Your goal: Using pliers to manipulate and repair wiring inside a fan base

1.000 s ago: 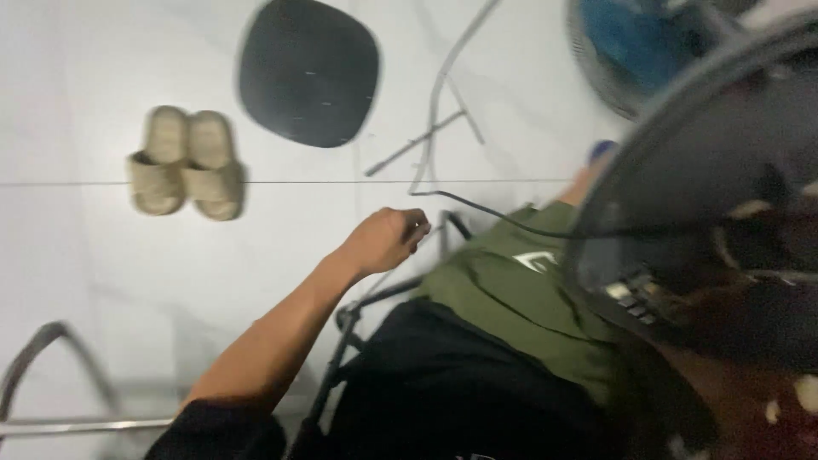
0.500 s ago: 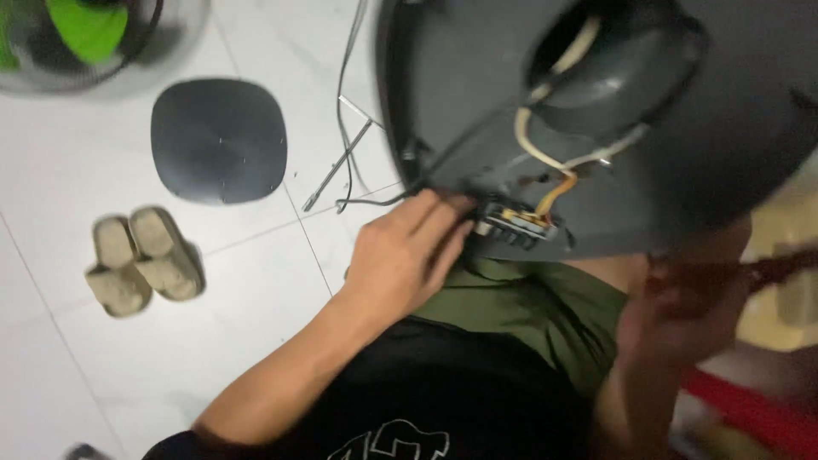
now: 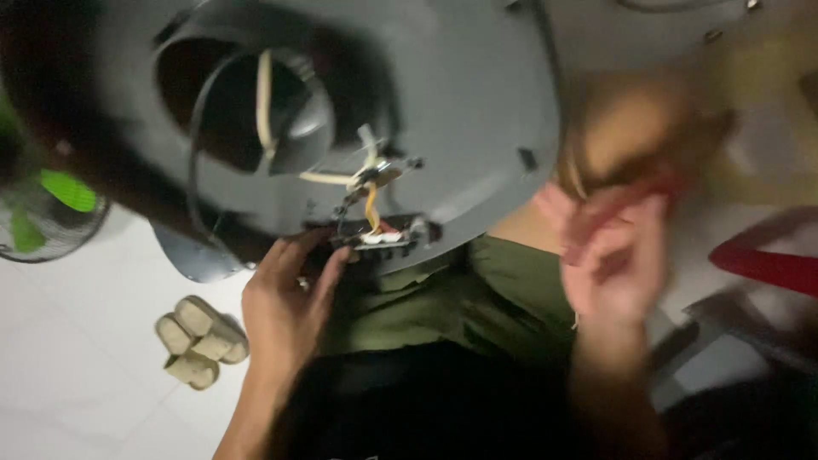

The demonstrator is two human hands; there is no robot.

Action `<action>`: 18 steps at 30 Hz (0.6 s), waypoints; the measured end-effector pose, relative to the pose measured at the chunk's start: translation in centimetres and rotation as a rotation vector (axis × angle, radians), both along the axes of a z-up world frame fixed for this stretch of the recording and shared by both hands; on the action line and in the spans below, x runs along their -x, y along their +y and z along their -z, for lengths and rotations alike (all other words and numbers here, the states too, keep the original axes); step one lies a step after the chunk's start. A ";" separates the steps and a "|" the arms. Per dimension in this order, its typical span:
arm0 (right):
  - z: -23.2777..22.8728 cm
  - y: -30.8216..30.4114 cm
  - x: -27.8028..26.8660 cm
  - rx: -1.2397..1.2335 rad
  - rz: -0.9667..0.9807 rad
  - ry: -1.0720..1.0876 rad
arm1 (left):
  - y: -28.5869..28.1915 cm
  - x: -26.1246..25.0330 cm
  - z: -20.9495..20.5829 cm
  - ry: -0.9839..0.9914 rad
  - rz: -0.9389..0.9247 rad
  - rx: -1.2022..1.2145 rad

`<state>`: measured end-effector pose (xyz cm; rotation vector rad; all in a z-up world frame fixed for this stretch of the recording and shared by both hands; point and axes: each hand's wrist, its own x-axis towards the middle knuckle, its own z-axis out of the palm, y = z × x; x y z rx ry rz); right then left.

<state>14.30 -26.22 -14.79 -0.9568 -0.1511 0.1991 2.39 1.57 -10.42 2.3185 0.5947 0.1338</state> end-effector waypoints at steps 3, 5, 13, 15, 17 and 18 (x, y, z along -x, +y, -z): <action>0.9 -3.7 -1.2 0.074 -0.023 -0.162 | 0.3 -0.6 -1.1 0.115 -0.068 0.137; 2.0 -6.5 -1.5 0.111 -0.036 -0.225 | 0.5 -0.7 -1.7 0.155 -0.095 0.215; 19.6 -23.7 1.2 0.315 0.014 -0.134 | 1.5 -1.4 -2.9 0.312 -0.242 0.594; 18.5 -23.9 0.8 0.544 0.009 -0.208 | 2.0 -0.9 -2.7 0.254 -0.200 0.667; 19.3 -25.0 0.5 0.777 0.010 -0.280 | 2.5 -0.1 -2.4 0.200 -0.149 0.743; 20.8 -26.1 0.3 0.572 -0.053 -0.200 | 2.8 0.3 -2.3 0.170 -0.188 0.811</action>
